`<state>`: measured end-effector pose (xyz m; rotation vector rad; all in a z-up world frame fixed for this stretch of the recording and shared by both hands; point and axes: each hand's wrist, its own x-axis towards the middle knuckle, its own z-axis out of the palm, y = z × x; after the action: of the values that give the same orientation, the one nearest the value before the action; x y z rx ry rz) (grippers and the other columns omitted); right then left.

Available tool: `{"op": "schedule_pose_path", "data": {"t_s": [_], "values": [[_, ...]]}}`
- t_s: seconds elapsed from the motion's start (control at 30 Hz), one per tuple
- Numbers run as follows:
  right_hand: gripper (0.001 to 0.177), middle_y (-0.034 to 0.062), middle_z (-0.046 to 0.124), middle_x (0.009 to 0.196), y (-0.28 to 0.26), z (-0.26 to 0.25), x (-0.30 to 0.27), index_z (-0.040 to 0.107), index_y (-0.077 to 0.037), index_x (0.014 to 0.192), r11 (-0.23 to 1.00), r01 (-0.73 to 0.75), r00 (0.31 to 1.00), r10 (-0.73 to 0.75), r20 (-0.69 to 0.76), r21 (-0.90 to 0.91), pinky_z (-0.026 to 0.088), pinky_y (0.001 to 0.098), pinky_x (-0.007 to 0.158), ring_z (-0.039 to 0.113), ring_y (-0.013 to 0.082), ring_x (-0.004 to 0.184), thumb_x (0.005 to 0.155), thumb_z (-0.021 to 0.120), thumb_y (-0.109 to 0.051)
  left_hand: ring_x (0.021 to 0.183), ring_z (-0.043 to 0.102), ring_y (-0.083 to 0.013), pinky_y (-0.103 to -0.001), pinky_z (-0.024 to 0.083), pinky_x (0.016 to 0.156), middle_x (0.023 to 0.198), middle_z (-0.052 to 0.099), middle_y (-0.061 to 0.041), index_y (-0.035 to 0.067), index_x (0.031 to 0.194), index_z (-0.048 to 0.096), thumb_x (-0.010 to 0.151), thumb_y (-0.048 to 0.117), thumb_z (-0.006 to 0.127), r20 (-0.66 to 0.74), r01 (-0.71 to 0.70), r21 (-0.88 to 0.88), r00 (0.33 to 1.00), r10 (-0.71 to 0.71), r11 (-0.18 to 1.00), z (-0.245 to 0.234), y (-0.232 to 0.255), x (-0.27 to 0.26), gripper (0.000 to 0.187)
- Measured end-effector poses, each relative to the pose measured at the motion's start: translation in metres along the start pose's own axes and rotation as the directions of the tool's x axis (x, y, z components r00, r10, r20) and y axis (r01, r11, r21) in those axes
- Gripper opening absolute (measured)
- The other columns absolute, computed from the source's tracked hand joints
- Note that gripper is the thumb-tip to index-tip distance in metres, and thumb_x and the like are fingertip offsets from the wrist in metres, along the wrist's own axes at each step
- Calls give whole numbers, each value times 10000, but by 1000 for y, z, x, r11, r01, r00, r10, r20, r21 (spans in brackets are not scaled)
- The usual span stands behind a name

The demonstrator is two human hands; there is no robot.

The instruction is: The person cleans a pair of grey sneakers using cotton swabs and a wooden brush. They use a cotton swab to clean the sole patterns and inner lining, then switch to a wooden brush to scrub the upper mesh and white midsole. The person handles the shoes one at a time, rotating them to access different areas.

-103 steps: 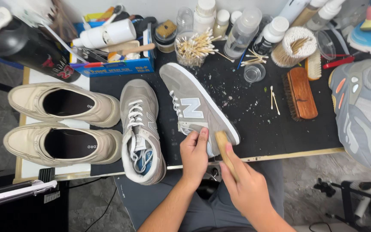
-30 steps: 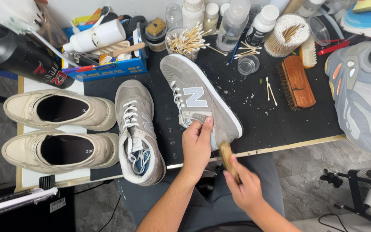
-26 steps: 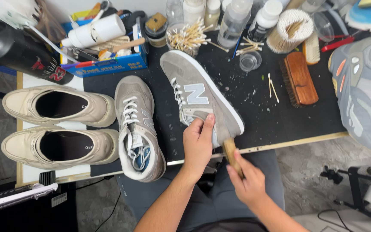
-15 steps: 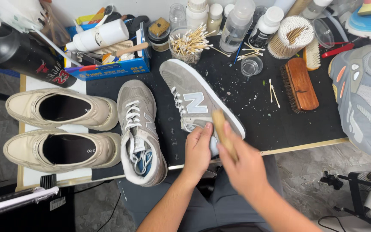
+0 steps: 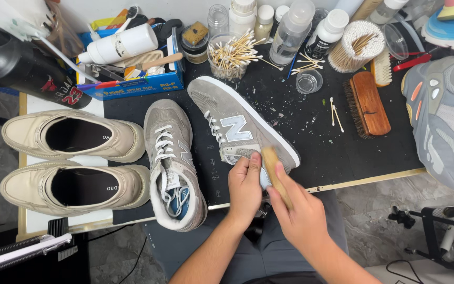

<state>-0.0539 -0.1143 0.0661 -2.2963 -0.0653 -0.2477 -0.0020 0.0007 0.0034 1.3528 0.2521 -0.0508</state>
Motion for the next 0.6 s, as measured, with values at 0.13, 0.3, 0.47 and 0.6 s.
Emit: {"op": "schedule_pose_path", "data": {"t_s": [0.13,0.3,0.47,0.6], "values": [[516,144,751,851,5,-7,-36,605,-30,1367,999,38,999,-38,-35,-13,572,317,591,752,240,675,881,734,-148,608,381,-47,-286,355,511,616,480,37,42,697,525,1064,307,572,-6,-21,30,1000,21,999,2,1,1,455],[502,169,736,861,4,-1,-2,612,-40,1376,999,48,999,-48,-26,9,566,332,616,741,269,693,901,737,-142,594,401,-63,-296,380,508,590,489,-2,22,691,487,1067,311,565,-40,-159,161,985,168,974,3,-11,-10,481],[522,166,735,776,-4,-2,29,603,-90,1425,963,-228,972,218,85,141,561,343,596,705,287,598,918,715,-140,595,407,-61,-310,383,502,604,502,0,23,700,498,1065,316,565,3,-188,121,982,189,975,-1,-9,-6,473],[522,167,742,927,6,-9,-19,589,-50,1400,998,58,996,-60,-68,-21,571,328,667,755,262,768,904,724,-143,577,400,-62,-320,358,478,585,483,14,24,679,493,1041,322,594,-5,-66,56,998,66,996,3,0,-1,480]]}}
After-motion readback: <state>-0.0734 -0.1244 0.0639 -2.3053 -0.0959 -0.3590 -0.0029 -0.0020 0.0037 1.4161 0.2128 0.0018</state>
